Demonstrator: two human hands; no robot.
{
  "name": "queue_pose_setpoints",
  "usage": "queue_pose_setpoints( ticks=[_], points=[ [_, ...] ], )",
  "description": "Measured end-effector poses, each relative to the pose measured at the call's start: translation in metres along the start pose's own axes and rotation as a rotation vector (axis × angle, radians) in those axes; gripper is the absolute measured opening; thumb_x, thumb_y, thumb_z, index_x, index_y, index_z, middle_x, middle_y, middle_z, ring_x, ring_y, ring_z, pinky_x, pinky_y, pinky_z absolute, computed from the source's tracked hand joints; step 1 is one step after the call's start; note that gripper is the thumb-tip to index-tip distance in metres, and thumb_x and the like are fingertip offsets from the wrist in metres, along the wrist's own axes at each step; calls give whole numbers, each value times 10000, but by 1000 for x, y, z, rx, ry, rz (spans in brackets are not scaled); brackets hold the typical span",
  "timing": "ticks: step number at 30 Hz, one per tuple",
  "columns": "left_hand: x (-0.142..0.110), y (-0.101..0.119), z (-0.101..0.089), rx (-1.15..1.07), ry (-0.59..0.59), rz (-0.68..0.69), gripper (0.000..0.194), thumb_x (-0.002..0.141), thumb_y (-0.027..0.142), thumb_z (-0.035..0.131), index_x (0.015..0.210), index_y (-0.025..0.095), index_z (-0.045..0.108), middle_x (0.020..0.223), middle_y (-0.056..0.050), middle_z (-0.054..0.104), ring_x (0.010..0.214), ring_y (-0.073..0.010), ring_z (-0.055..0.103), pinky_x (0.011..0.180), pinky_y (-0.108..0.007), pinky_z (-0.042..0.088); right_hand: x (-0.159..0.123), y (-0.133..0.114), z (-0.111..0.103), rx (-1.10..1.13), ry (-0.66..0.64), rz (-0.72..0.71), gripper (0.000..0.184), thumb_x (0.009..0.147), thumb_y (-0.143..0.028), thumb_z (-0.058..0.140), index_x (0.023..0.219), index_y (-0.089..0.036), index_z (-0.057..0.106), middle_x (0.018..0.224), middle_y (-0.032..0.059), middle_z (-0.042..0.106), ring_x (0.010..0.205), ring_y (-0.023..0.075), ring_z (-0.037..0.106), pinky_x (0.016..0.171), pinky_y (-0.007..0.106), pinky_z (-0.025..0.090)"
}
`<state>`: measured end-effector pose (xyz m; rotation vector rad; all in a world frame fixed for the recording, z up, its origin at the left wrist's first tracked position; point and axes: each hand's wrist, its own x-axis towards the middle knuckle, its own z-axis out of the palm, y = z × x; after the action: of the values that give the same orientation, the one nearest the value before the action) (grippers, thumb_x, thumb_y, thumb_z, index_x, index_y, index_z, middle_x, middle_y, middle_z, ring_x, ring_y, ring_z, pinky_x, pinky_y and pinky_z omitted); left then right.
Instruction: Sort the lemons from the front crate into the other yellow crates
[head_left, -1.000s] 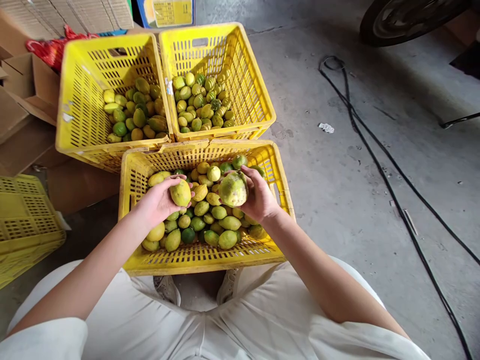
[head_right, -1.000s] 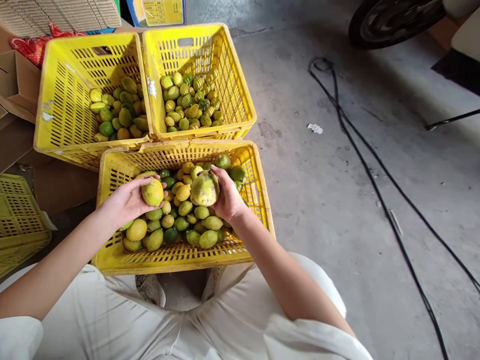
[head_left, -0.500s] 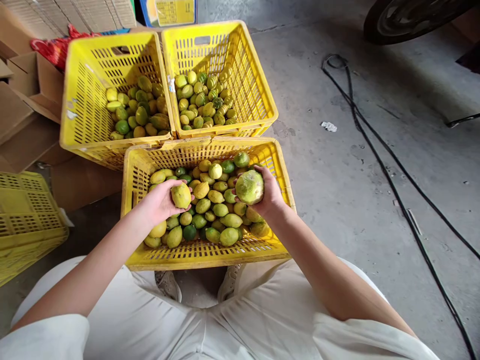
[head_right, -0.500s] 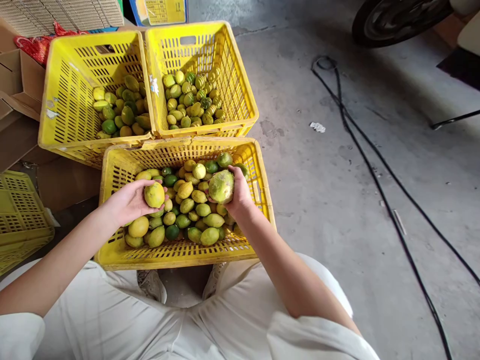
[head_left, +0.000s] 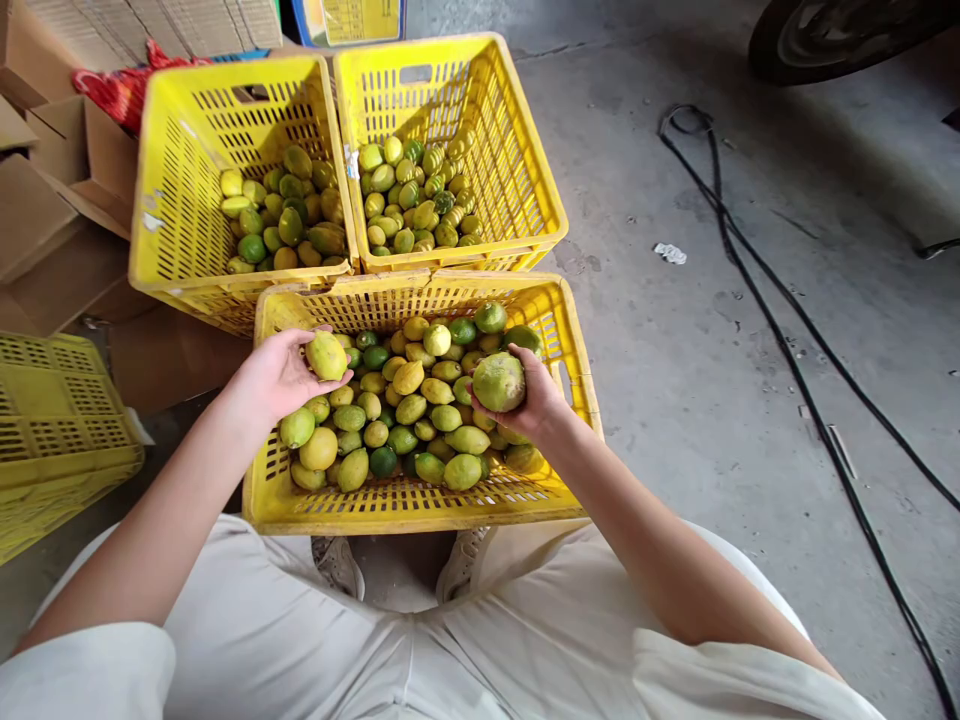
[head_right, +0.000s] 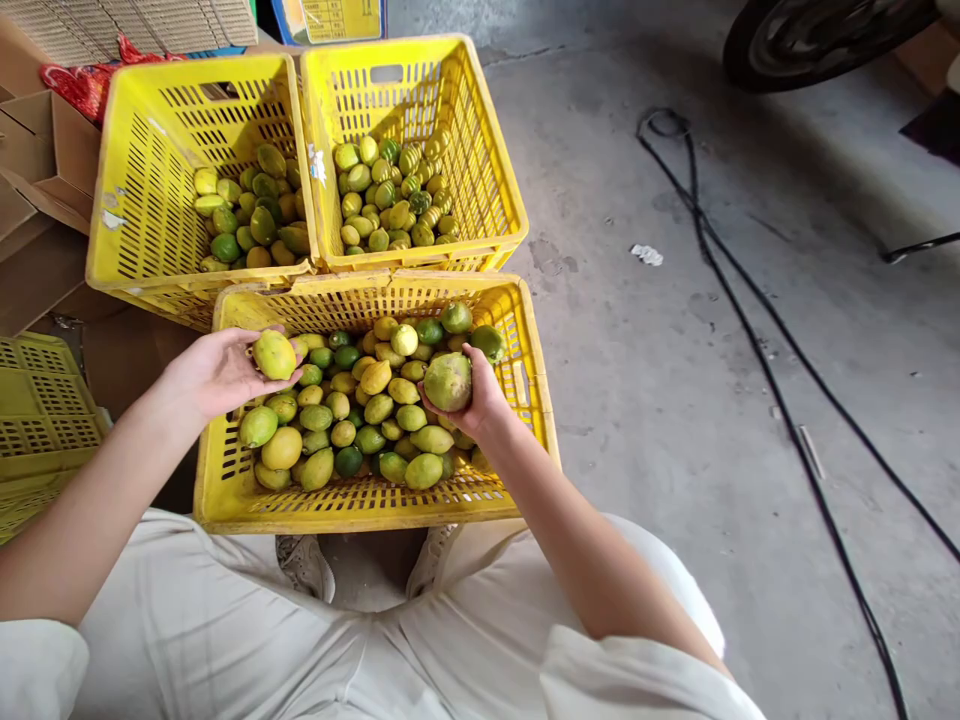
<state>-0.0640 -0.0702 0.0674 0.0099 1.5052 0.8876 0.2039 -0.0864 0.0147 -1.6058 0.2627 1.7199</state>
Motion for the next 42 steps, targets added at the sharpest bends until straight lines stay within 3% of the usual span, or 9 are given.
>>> queue_pose_setpoints(
  ticks=[4, 9, 12, 16, 19, 26, 31, 38, 42],
  points=[
    [-2, 2, 0, 60, -62, 65, 116, 870, 133, 659, 977, 174, 638, 915, -90, 736, 734, -211, 733, 650, -340, 632, -2, -4, 0, 36, -51, -20, 162, 941, -411, 604, 973, -253, 621, 746, 43, 701, 644, 234, 707, 542, 355, 651],
    [-12, 0, 9, 4, -117, 2, 80, 925, 238, 619, 871, 185, 592, 676, -30, 599, 522, -122, 569, 408, -171, 436, -5, -9, 1, 69, -78, 8, 172, 958, -362, 527, 1027, -236, 620, 777, 54, 700, 631, 225, 695, 503, 337, 630],
    [-16, -1, 11, -120, -54, -13, 151, 952, 279, 519, 994, 181, 626, 700, -48, 616, 568, -163, 622, 488, -230, 559, -2, -10, -1, 71, 5, -24, 142, 961, -362, 541, 1003, -243, 606, 768, 41, 684, 656, 216, 700, 554, 324, 643],
    [-16, -3, 10, -178, -69, 56, 282, 917, 137, 412, 1117, 172, 608, 832, -79, 714, 809, -264, 762, 723, -386, 672, 2, -13, -4, 106, 38, -84, 120, 931, -313, 547, 1024, -264, 606, 824, 36, 704, 734, 220, 713, 682, 353, 670],
    [-16, -4, 11, -135, -160, 69, 212, 944, 137, 449, 1063, 173, 621, 891, -99, 744, 842, -236, 763, 742, -332, 657, 1, -17, -3, 126, -53, -107, 128, 915, -264, 534, 1014, -252, 615, 891, 53, 736, 753, 218, 708, 656, 358, 663],
    [-15, -4, 11, -62, -215, 35, 124, 921, 238, 573, 829, 167, 619, 676, -37, 593, 531, -111, 555, 451, -166, 468, -9, -15, 3, 157, -251, -194, 91, 956, -340, 588, 910, -261, 595, 797, 12, 703, 723, 200, 696, 623, 327, 648],
    [-15, -5, 9, -93, -173, 5, 122, 938, 226, 544, 904, 158, 639, 751, -64, 662, 611, -128, 617, 512, -174, 517, -11, -13, 3, 91, -250, -157, 150, 939, -355, 581, 1013, -244, 650, 872, 53, 742, 730, 212, 727, 646, 342, 669],
    [-20, -7, 14, -313, -150, 66, 289, 982, 149, 393, 1141, 157, 634, 838, -73, 735, 883, -216, 721, 831, -323, 632, -14, -13, 3, 146, -318, -142, 326, 921, -356, 505, 1163, -206, 664, 912, 99, 763, 881, 288, 765, 666, 426, 690],
    [-17, -9, 16, -166, -214, 87, 247, 1014, 177, 430, 1118, 143, 652, 878, -86, 735, 823, -196, 723, 734, -288, 624, -18, -14, 5, 174, -328, -222, 235, 969, -432, 563, 1066, -248, 673, 815, 54, 724, 753, 229, 718, 608, 357, 680]
  ],
)
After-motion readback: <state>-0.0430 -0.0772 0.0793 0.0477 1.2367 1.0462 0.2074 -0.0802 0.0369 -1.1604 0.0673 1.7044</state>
